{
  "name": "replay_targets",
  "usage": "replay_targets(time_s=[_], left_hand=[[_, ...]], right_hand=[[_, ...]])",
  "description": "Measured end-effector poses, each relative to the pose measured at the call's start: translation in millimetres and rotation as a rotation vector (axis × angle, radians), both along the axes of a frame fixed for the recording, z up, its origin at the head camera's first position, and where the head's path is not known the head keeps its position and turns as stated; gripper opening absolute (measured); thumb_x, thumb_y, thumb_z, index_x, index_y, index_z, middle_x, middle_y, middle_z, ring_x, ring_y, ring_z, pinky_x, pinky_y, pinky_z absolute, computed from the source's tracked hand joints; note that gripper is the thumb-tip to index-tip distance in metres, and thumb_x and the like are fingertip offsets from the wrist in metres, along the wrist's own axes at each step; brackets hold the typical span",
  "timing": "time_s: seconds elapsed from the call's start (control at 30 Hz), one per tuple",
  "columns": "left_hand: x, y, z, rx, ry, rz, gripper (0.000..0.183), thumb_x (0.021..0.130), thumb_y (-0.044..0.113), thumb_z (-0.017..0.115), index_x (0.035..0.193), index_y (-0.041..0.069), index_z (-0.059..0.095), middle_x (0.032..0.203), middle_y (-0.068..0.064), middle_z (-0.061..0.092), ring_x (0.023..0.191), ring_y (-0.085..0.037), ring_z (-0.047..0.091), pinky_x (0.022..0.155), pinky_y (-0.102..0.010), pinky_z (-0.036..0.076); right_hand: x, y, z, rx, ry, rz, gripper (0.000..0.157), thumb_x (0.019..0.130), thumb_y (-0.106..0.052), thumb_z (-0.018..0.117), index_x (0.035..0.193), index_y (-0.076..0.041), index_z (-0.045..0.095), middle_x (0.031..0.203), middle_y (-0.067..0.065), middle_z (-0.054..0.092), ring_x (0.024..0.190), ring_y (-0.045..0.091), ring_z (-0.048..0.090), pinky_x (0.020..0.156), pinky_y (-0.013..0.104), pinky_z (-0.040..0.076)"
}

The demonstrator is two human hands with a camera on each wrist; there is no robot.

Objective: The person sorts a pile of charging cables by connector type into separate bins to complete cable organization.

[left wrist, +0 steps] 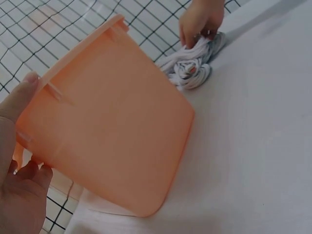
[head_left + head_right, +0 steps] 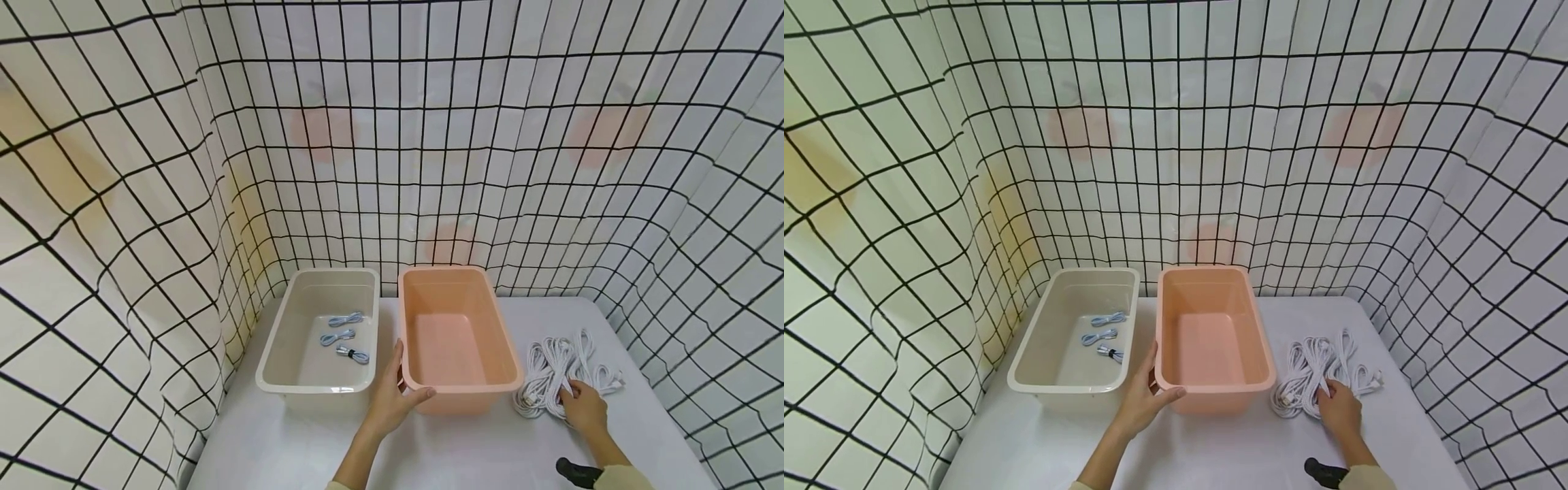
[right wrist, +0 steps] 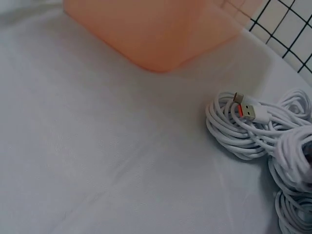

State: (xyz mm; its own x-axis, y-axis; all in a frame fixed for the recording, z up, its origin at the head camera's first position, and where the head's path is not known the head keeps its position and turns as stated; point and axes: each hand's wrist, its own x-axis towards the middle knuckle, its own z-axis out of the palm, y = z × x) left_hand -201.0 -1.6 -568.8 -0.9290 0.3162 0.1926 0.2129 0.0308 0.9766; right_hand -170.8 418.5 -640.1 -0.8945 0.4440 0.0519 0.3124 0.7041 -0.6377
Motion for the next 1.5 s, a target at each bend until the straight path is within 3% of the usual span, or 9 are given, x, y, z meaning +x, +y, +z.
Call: replay_targets(time_s=[0.43, 0.77, 1.0, 1.13, 1.27, 1.5], left_hand=[[-0.8, -0.1, -1.9, -0.003, -0.001, 0.010, 0.114, 0.085, 0.023, 0.089, 0.167, 0.010, 0.011, 0.170, -0.019, 0.013, 0.145, -0.045, 0.034, 0.112, -0.053, 0.040], [-0.8, -0.4, -2.9, -0.009, 0.002, 0.006, 0.113, 0.086, 0.026, 0.088, 0.167, 0.012, 0.012, 0.170, -0.018, 0.013, 0.146, -0.046, 0.033, 0.112, -0.053, 0.038], [-1.0, -0.3, -5.1, -0.001, 0.000, 0.003, 0.113, 0.085, 0.025, 0.088, 0.167, 0.011, 0.012, 0.170, -0.018, 0.013, 0.146, -0.046, 0.033, 0.112, -0.053, 0.039], [-0.8, -0.6, -4.8, -0.001, -0.001, 0.004, 0.113, 0.085, 0.025, 0.088, 0.167, 0.012, 0.012, 0.170, -0.017, 0.012, 0.147, -0.046, 0.032, 0.112, -0.054, 0.039], [-1.1, -0.9, -5.1, 0.004, 0.000, -0.005, 0.111, 0.086, 0.024, 0.087, 0.167, 0.014, 0.012, 0.171, -0.014, 0.011, 0.148, -0.046, 0.029, 0.113, -0.054, 0.038], [-1.4, -1.5, -5.1, -0.003, 0.001, -0.008, 0.111, 0.087, 0.026, 0.087, 0.167, 0.013, 0.011, 0.171, -0.015, 0.011, 0.147, -0.046, 0.030, 0.113, -0.054, 0.038]], right_hand=[[6.0, 6.8, 13.2, -0.067, 0.093, -0.186, 0.040, 0.101, -0.022, 0.066, 0.122, 0.012, 0.068, 0.118, 0.033, 0.066, 0.114, 0.059, 0.052, 0.094, 0.067, 0.042], [8.1, 18.9, 32.0, -0.054, 0.130, -0.147, 0.039, 0.101, -0.026, 0.067, 0.125, 0.005, 0.070, 0.123, 0.032, 0.064, 0.124, 0.058, 0.050, 0.098, 0.067, 0.042], [5.8, 23.9, 44.0, -0.104, 0.129, -0.157, 0.042, 0.102, -0.028, 0.067, 0.126, 0.006, 0.070, 0.126, 0.029, 0.065, 0.126, 0.051, 0.054, 0.098, 0.062, 0.045], [4.5, 26.8, 50.3, -0.091, 0.119, -0.141, 0.045, 0.103, -0.032, 0.065, 0.128, 0.005, 0.070, 0.117, 0.025, 0.071, 0.115, 0.045, 0.062, 0.080, 0.040, 0.053], [3.3, 28.7, 58.3, -0.080, 0.128, -0.103, 0.048, 0.103, -0.035, 0.065, 0.129, 0.005, 0.068, 0.111, 0.022, 0.074, 0.107, 0.042, 0.066, 0.060, 0.018, 0.047], [-0.7, 24.3, 77.8, -0.094, 0.135, -0.074, 0.051, 0.104, -0.036, 0.064, 0.132, 0.006, 0.067, 0.110, 0.024, 0.074, 0.108, 0.043, 0.066, 0.057, 0.015, 0.044]])
